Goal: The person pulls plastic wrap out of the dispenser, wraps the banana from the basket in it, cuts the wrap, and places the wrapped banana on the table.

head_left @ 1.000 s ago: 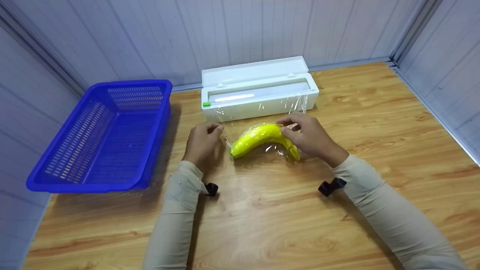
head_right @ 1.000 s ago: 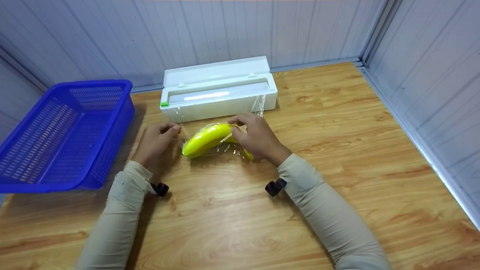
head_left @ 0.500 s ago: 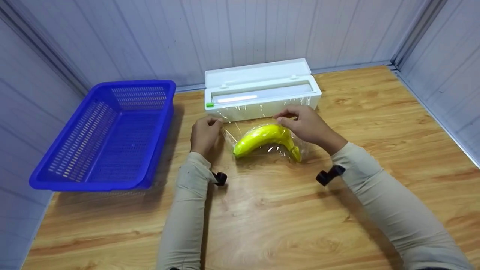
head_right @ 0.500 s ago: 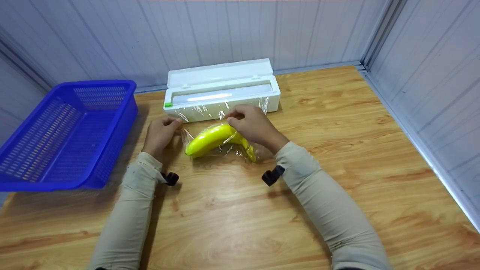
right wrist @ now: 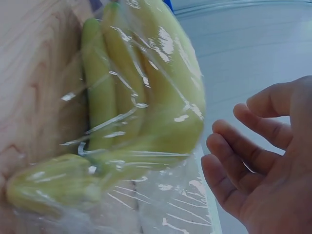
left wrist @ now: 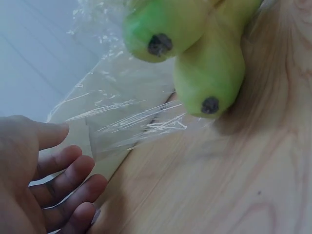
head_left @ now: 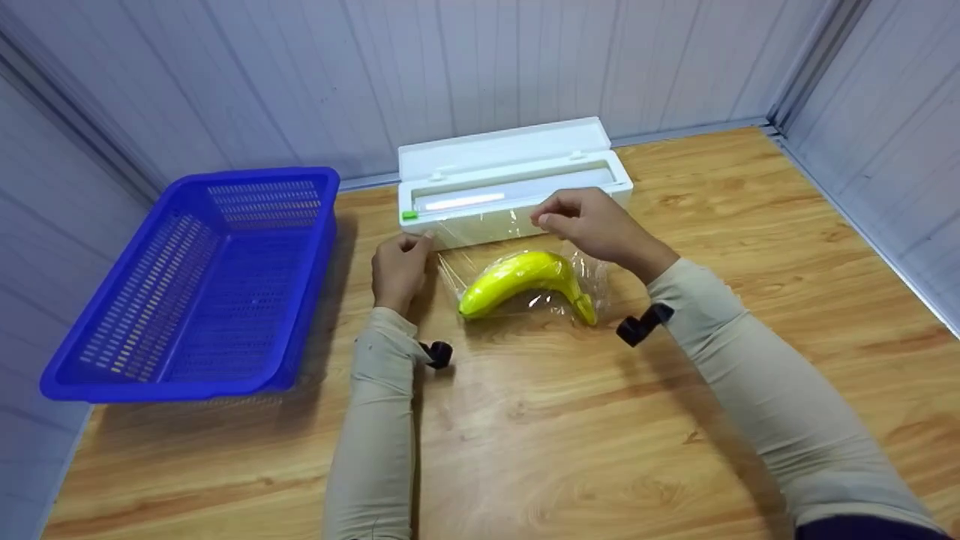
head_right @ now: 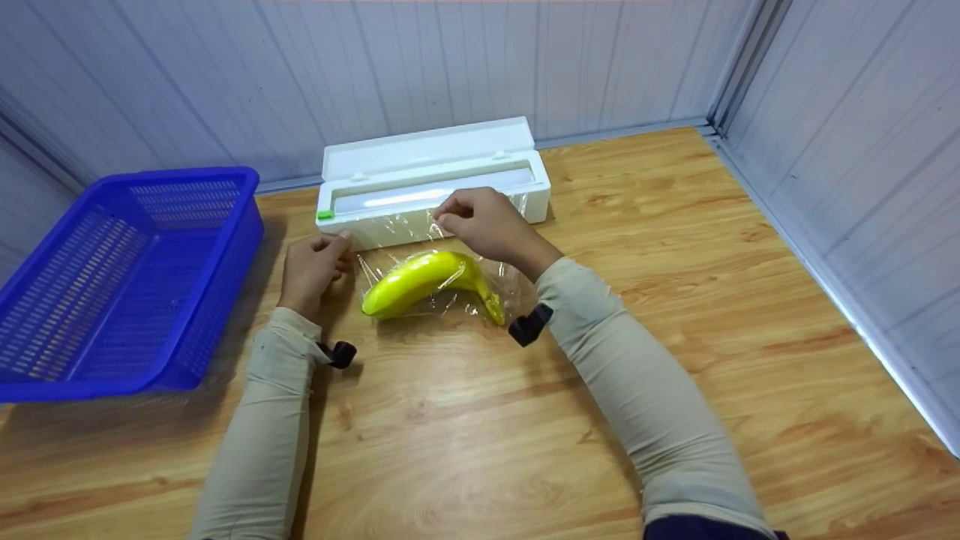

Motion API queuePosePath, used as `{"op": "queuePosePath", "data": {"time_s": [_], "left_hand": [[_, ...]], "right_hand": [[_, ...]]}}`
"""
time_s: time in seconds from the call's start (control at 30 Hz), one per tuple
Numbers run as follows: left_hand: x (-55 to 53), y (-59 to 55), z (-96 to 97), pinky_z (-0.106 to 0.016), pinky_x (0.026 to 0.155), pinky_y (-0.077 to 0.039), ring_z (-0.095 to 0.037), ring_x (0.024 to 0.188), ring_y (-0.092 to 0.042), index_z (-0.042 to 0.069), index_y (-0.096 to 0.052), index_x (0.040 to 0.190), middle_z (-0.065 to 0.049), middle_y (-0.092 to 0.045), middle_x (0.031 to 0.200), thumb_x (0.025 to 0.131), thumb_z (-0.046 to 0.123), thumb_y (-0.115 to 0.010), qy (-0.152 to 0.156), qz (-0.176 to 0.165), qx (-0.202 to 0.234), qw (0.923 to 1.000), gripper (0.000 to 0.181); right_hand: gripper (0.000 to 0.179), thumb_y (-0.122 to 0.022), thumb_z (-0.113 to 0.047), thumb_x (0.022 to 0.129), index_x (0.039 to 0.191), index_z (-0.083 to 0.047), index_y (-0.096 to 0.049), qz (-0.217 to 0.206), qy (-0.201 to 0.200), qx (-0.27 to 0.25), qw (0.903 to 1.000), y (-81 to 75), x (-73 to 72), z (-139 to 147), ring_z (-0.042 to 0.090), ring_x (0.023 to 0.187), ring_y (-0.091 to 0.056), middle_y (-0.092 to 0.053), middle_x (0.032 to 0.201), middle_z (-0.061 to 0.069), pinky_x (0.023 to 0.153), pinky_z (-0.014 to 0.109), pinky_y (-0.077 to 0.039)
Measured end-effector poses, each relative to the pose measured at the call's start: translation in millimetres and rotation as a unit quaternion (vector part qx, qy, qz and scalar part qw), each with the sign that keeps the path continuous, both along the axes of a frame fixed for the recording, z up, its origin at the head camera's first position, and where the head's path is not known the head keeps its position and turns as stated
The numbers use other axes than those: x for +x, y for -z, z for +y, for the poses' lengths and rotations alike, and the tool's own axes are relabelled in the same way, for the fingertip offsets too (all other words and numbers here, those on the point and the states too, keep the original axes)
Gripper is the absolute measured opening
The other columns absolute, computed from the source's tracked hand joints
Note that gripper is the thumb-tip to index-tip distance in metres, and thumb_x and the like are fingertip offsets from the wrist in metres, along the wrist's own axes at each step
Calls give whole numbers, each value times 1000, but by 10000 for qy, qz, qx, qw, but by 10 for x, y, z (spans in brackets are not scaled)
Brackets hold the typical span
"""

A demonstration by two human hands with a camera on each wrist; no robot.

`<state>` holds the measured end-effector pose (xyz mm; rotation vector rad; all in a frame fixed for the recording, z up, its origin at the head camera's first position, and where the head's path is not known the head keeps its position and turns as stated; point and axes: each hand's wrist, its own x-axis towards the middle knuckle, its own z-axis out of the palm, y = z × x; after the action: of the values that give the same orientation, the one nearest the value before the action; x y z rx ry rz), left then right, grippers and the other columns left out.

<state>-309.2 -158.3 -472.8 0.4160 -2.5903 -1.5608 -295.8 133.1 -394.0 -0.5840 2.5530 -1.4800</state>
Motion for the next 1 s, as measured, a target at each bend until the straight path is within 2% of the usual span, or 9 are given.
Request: {"op": "queuePosePath", "data": {"time_s": [0.13, 0.23, 0.33, 0.47, 0.57, 0.67, 0.8, 1.0], "left_hand": [[27, -14, -3, -33, 81, -46, -20, 92, -60, 12, -74, 84, -2, -68, 93, 90, 43, -69, -65, 91, 174, 9998, 32], [32, -24, 10, -33, 81, -45, -19, 92, -59, 12, -73, 86, -3, -68, 92, 90, 41, -64, -125, 101, 397, 9991, 31], [50, -34, 17, -35, 81, -43, -20, 91, -59, 13, -73, 91, -3, -69, 92, 92, 53, -58, -188, -57, 462, 9987, 42], [82, -32, 3, -38, 81, -43, -21, 90, -60, 16, -73, 95, -2, -69, 92, 87, 75, -54, -252, -404, 210, 9986, 63], [86, -20, -9, -39, 80, -43, -21, 88, -61, 18, -70, 97, -1, -69, 89, 83, 77, -57, -362, -468, -33, 9982, 62], [73, -4, -12, -40, 79, -44, -21, 88, -62, 16, -61, 105, -2, -67, 91, 83, 71, -64, -576, -310, -62, 9978, 59], [56, 28, -1, -42, 82, -44, -23, 94, -60, 14, -49, 123, -3, -61, 105, 83, 63, -70, -835, -117, 12, 9964, 67], [37, 82, 16, -46, 91, -45, -27, 111, -55, 18, -48, 144, -9, -52, 126, 88, 60, -68, -667, 42, -263, 9974, 73]], "right_hand": [[20, -58, -16, 102, 110, -3, -71, -45, -84, -91, 9999, -28, -57, 12, 20, 93, -64, -70, 106, 8, 85, 44, -52], [21, -58, -17, 102, 110, -4, -71, -110, -92, -59, 9999, -40, -83, 15, 20, 95, -64, -70, 106, 8, 83, 38, -53], [20, -58, -18, 101, 109, -5, -71, -202, -115, -9, 9997, -57, -110, 2, 22, 97, -63, -70, 107, 9, 82, 35, -53], [21, -58, -20, 102, 111, -5, -70, -348, -245, 77, 9991, -93, -156, -54, 22, 99, -63, -69, 108, 8, 85, 37, -54], [23, -57, -21, 102, 113, -4, -69, -382, -356, 223, 9984, -134, -207, -106, 21, 99, -63, -69, 108, 8, 87, 40, -54], [26, -56, -21, 102, 114, -2, -68, -375, -426, 320, 9979, -173, -261, -156, 25, 101, -63, -69, 107, 8, 87, 42, -53], [28, -57, -22, 102, 116, -1, -68, -399, -529, 417, 9969, -185, -316, -231, 30, 105, -61, -68, 109, 13, 87, 41, -53], [27, -57, -20, 102, 115, 0, -69, -353, -599, 421, 9967, -142, -383, -368, 33, 100, -59, -66, 108, 19, 79, 34, -51]]}}
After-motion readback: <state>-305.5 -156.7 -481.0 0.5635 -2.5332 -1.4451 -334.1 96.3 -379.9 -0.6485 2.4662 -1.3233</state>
